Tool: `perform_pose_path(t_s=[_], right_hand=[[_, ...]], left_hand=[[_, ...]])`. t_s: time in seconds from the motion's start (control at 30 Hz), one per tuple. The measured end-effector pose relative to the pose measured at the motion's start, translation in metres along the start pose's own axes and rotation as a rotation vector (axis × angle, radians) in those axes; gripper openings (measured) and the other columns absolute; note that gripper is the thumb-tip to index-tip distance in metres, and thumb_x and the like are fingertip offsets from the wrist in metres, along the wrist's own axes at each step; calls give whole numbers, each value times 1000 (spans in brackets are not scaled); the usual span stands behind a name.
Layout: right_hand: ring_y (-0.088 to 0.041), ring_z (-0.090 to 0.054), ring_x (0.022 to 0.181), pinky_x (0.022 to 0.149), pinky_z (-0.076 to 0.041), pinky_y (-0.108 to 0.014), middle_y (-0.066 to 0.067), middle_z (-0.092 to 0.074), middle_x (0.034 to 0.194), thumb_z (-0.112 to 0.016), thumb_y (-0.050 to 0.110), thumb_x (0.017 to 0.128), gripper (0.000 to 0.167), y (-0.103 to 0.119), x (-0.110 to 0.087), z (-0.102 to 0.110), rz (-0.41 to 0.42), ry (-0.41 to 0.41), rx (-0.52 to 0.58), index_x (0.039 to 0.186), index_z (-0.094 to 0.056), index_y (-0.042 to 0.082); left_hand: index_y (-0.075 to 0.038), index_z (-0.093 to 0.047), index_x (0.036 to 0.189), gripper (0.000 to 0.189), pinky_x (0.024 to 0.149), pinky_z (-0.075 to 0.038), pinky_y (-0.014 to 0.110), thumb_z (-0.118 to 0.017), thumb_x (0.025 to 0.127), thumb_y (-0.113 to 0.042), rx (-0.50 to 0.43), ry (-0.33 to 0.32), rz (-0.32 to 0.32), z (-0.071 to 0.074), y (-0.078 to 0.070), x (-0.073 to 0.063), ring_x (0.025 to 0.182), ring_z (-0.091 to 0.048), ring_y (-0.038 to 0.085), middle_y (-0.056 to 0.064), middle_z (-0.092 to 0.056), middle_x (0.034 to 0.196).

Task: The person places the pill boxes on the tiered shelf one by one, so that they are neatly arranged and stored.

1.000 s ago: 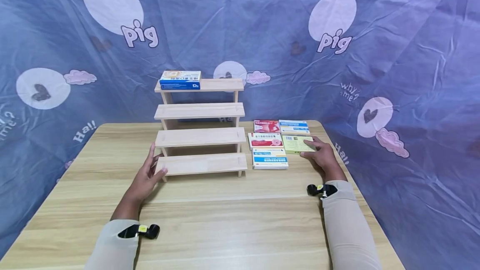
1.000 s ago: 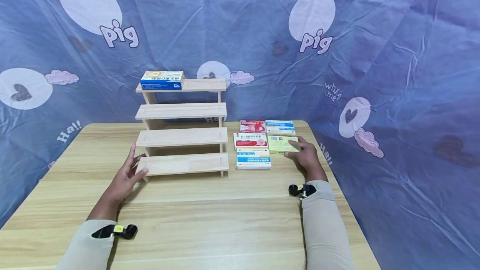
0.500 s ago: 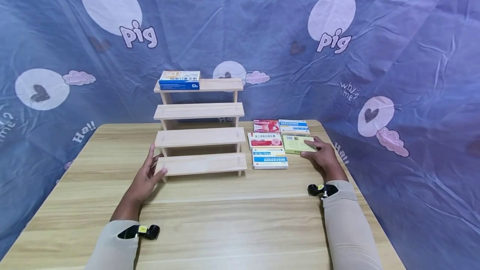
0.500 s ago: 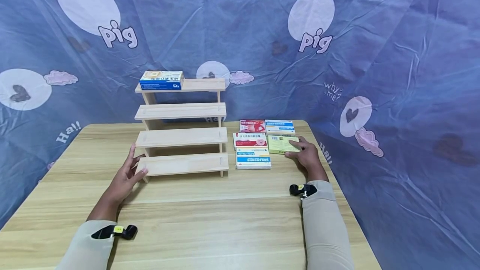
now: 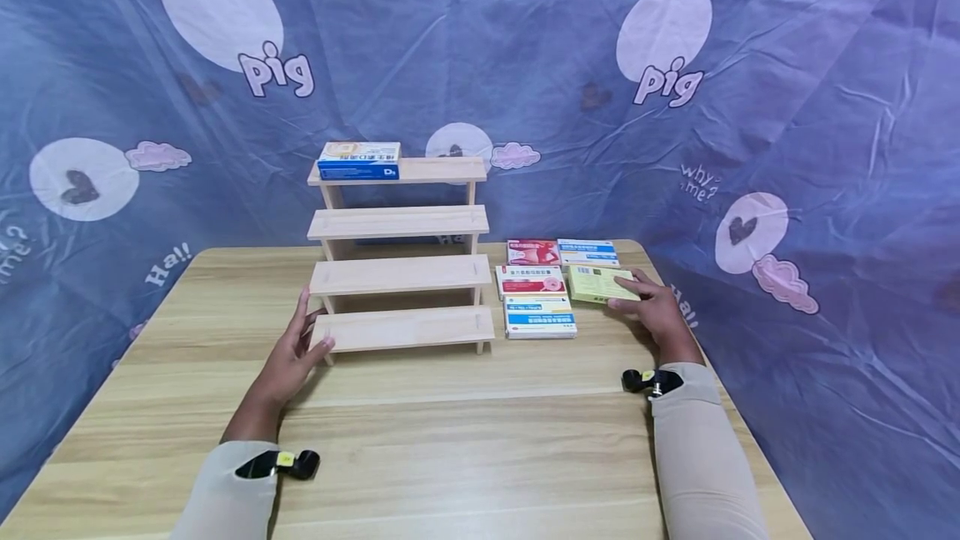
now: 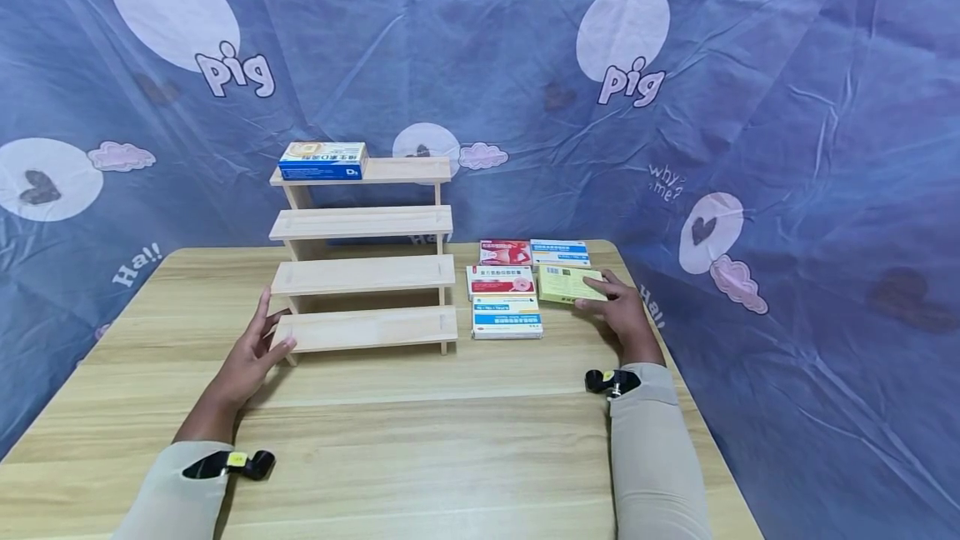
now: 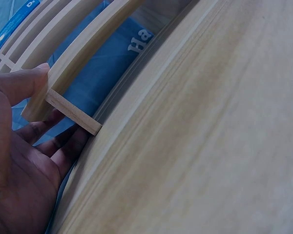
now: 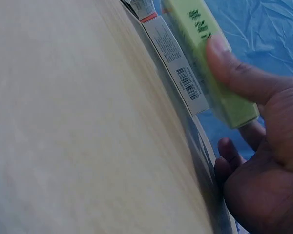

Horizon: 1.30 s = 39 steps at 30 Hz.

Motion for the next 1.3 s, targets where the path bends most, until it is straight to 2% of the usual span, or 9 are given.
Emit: perform_pose_path(t_s=[0.13,0.37,0.5,0.67,0.77,0.87,0.97,1.1,1.3], right_hand=[[-39,-14,172,141,-12,-54,-12,-23,183,-92,16,90,73,3,-3,3,15,-15,75,154,-59,3],[-33,-21,171,140,-23,-45,-7,-29,182,-95,10,85,72,5,-5,7,6,-82,164,149,-64,0],[-29,-26,170,139,-24,-42,-8,-37,179,-96,7,81,71,7,-5,10,8,-124,212,145,-67,-2],[-29,-27,170,140,-19,-45,-10,-40,177,-97,7,79,71,15,-6,10,26,-120,201,143,-68,-1],[-28,-27,170,140,-21,-39,-10,-40,177,-97,6,78,71,20,-4,11,44,-113,211,143,-69,-1],[-27,-28,169,132,-29,-21,-12,-40,177,-96,2,78,71,25,-4,10,60,-111,243,143,-67,-4],[-27,-29,169,117,-37,-5,-15,-38,177,-95,0,79,71,28,-4,9,75,-107,255,143,-66,-5],[-28,-31,168,102,-45,-1,-17,-39,176,-95,-3,78,69,34,-6,7,92,-114,268,141,-68,-5],[-29,-32,168,100,-45,0,-12,-40,176,-98,2,75,70,46,-8,6,117,-104,226,140,-70,-3]], left_hand=[[-46,10,173,100,110,-22,-7,-63,112,-15,1,-3,-6,0,0,0,165,-20,55,34,-27,175],[-47,11,172,101,112,-20,-7,-64,112,-16,2,0,6,-1,0,1,165,-20,54,33,-27,176],[-47,10,172,101,112,-20,-7,-64,112,-16,0,0,4,-1,0,1,165,-20,54,33,-27,176],[-48,10,172,101,112,-20,-7,-64,112,-15,-10,-2,9,-1,-1,1,166,-17,54,33,-26,176],[-47,10,172,101,112,-21,-7,-64,112,-15,-9,-3,13,-1,-1,0,166,-16,54,33,-26,176],[-47,11,172,102,111,-22,-7,-64,112,-16,-5,-1,17,-1,-1,0,166,-16,55,33,-26,176],[-45,12,173,101,110,-24,-7,-63,112,-16,-2,0,12,0,-1,0,165,-18,57,33,-26,176],[-43,11,173,101,108,-28,-6,-63,112,-14,6,-1,-1,0,-2,-1,162,-21,60,35,-27,175],[-46,11,173,101,110,-23,-7,-64,112,-16,16,-8,12,0,-2,-1,164,-20,57,34,-28,175]])
Point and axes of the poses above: each hand's wrist, its own x-axis towards the middle knuckle, its own z-axis out of the back of the hand, y = z × x, the point moved 6 cm from there along x, towards the middle knuckle
